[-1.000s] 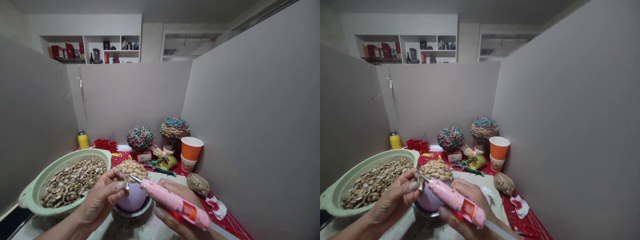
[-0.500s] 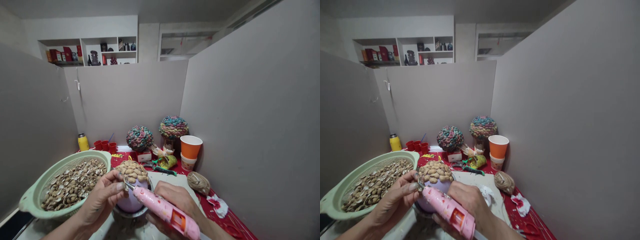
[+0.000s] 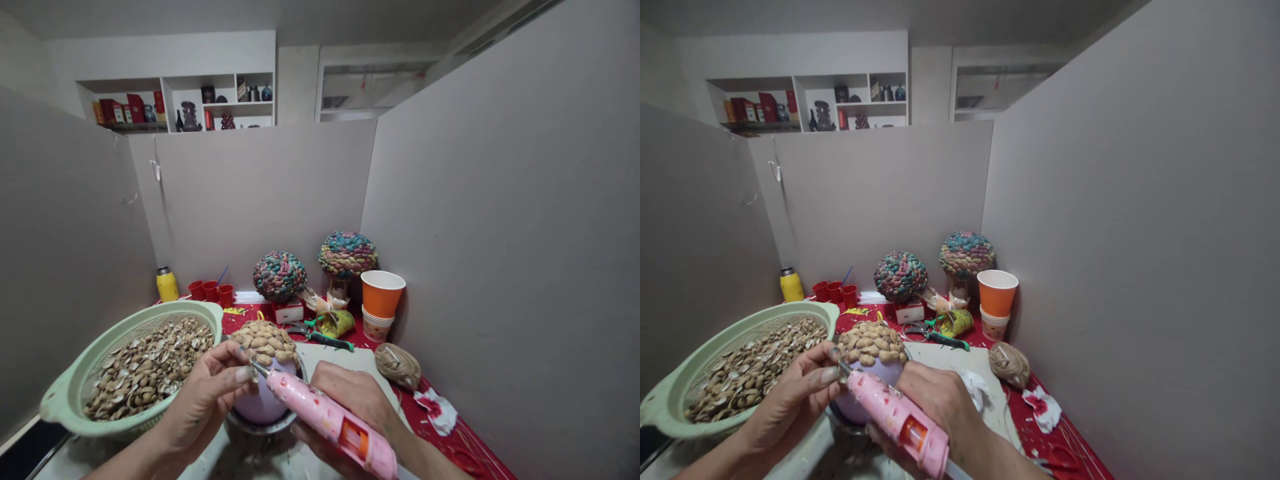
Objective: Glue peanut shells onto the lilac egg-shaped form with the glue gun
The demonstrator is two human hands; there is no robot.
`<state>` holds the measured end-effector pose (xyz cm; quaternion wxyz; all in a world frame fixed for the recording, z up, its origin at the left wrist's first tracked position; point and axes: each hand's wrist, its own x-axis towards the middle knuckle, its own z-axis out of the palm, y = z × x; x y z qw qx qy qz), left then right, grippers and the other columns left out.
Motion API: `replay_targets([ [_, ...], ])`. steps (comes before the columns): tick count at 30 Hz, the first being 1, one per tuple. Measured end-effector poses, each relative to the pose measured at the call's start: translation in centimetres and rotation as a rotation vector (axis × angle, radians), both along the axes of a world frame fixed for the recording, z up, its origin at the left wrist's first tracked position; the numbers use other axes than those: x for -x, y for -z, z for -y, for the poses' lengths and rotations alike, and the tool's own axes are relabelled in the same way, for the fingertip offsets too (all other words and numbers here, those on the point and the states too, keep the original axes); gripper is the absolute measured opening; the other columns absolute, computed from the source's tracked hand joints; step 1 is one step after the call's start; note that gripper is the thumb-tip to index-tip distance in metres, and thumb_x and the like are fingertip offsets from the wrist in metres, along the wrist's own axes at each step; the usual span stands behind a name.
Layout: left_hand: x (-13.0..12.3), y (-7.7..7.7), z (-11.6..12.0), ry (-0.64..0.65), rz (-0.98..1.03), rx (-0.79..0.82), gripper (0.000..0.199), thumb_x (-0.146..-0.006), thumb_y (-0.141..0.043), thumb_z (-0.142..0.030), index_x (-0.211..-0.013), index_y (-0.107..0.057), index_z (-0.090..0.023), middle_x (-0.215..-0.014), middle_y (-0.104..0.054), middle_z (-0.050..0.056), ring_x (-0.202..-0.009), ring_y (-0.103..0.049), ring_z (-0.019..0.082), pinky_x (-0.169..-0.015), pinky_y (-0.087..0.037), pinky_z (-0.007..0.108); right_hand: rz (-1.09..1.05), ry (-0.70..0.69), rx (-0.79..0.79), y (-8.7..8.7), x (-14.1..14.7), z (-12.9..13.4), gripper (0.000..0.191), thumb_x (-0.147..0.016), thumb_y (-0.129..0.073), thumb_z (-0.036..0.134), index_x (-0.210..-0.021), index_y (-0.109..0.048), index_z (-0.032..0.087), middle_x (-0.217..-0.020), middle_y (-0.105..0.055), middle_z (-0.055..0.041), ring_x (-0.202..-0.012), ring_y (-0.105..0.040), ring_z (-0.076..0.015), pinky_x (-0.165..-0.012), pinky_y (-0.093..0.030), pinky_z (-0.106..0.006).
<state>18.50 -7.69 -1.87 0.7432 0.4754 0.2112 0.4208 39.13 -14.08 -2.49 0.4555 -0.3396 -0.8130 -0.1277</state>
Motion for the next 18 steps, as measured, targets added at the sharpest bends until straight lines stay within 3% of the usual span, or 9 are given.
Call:
replay_targets([
  [11, 0.0, 0.4, -0.2, -0.023, -0.027, -0.022, 0.019, -0.069, -0.08, -0.018, -0.081, -0.065, -0.016, -0.077, -0.065, 0.002, -0.071, -0.06, 0.013, -0.069, -0.049, 0.024, 0.052, 0.088, -0.078, 0.6, -0.1, -0.2, 0.018, -0.09, -0.053, 0.032, -0.077, -0.051, 0.02, -0.058, -0.048, 0.0039, -0.046, -0.041, -0.0113, -0.043, -0.027, -0.026],
  [18, 0.1, 0.3, -0.1, -0.016, -0.026, -0.035, 0.018, -0.07, -0.079, -0.019, -0.082, -0.066, -0.017, -0.077, -0.065, 0.001, -0.071, -0.059, 0.012, -0.069, -0.049, 0.023, 0.047, 0.087, -0.009, 1.0, -0.6, -0.1, 0.024, -0.089, -0.057, 0.032, -0.07, -0.05, 0.018, -0.061, -0.047, 0.0026, -0.052, -0.043, -0.0108, -0.046, -0.028, -0.026],
])
